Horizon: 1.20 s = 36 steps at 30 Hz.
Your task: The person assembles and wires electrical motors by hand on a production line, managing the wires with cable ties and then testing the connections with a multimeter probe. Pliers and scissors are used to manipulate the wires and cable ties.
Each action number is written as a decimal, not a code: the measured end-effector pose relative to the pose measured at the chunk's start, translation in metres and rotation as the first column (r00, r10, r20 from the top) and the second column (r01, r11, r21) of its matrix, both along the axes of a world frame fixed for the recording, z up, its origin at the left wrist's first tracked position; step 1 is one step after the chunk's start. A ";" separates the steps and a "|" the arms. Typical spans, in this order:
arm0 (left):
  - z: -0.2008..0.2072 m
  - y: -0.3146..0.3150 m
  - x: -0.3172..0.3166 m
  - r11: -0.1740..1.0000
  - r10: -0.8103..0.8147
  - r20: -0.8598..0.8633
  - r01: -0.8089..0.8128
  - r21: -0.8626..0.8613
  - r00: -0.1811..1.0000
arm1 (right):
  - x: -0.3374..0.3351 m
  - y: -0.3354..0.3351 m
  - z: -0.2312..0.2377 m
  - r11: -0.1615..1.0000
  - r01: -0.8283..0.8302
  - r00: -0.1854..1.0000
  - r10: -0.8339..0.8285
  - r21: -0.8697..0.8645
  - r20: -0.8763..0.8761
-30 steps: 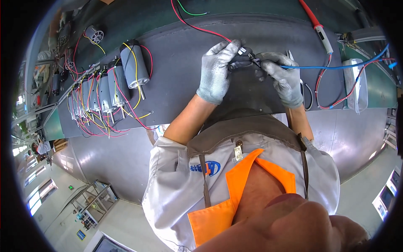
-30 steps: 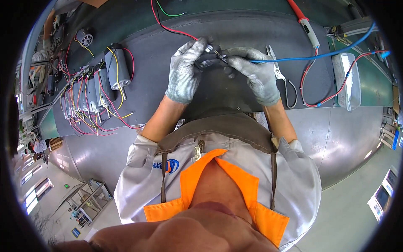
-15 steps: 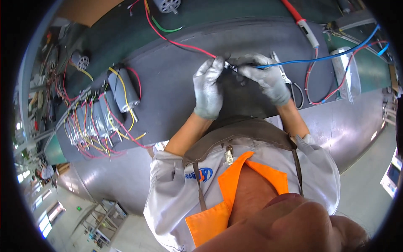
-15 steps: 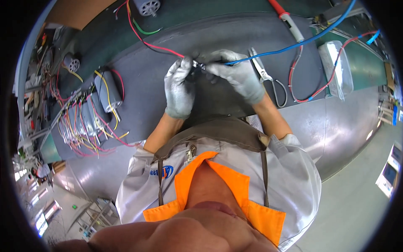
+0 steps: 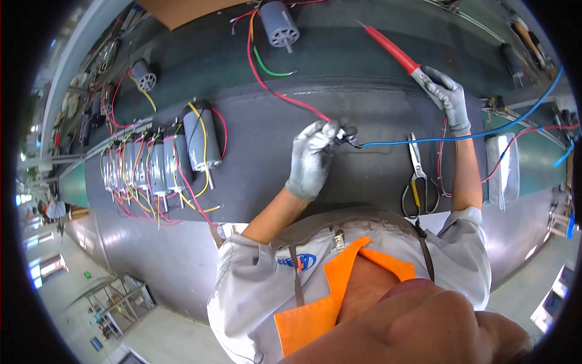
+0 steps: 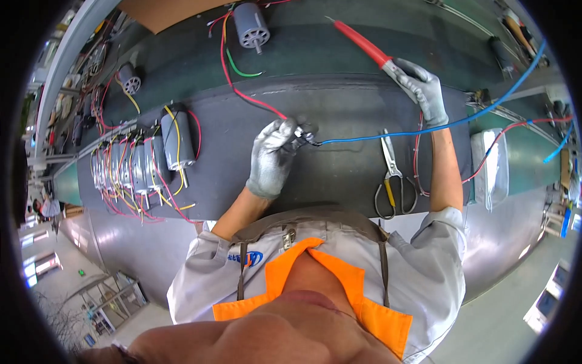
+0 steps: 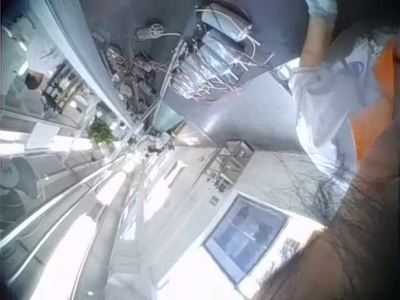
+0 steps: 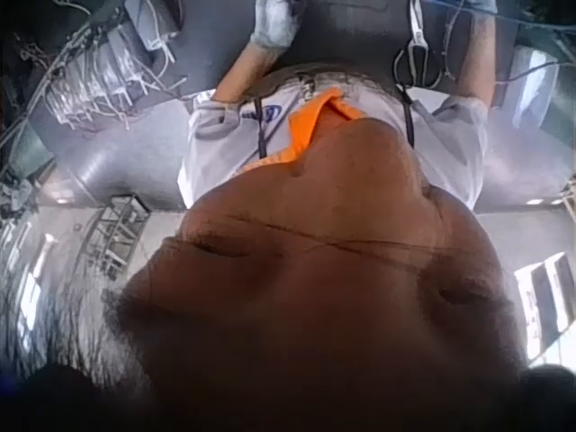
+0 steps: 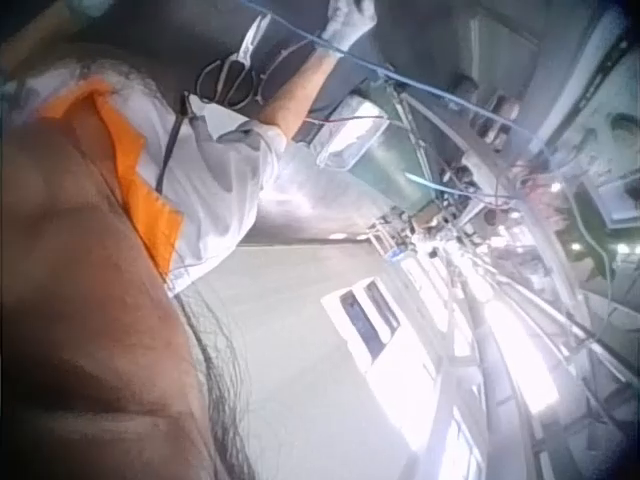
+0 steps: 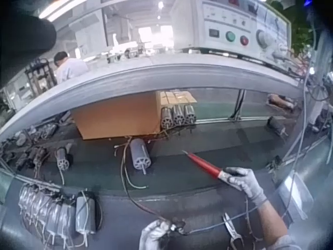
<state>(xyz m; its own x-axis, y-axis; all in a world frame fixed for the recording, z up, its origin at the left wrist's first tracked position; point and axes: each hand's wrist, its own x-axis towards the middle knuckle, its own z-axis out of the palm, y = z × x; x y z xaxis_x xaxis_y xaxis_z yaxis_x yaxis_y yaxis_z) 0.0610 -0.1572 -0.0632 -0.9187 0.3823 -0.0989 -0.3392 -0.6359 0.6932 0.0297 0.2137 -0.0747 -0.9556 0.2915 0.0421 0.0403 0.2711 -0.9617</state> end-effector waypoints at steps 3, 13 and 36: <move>-0.006 -0.002 -0.002 0.997 0.001 -0.042 0.002 0.079 0.999 | -0.033 -0.034 0.029 0.975 -0.220 0.975 0.219 -0.017 -0.027; 0.001 -0.003 -0.002 1.000 0.005 0.042 -0.006 0.017 0.999 | -0.093 -0.091 0.022 0.837 -0.401 0.915 0.389 0.372 0.110; -0.022 0.014 -0.024 0.966 -0.130 -0.014 0.123 -0.227 0.991 | 0.086 -0.100 0.055 0.647 -0.727 0.685 0.711 0.230 0.162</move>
<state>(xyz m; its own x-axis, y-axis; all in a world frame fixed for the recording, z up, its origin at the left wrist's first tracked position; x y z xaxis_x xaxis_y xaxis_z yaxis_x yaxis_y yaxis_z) 0.0366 -0.1428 -0.0854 -0.8679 0.4666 -0.1702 -0.3850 -0.4155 0.8241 0.1153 0.1132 -0.0196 -0.8635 -0.5021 -0.0478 -0.2254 0.4690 -0.8540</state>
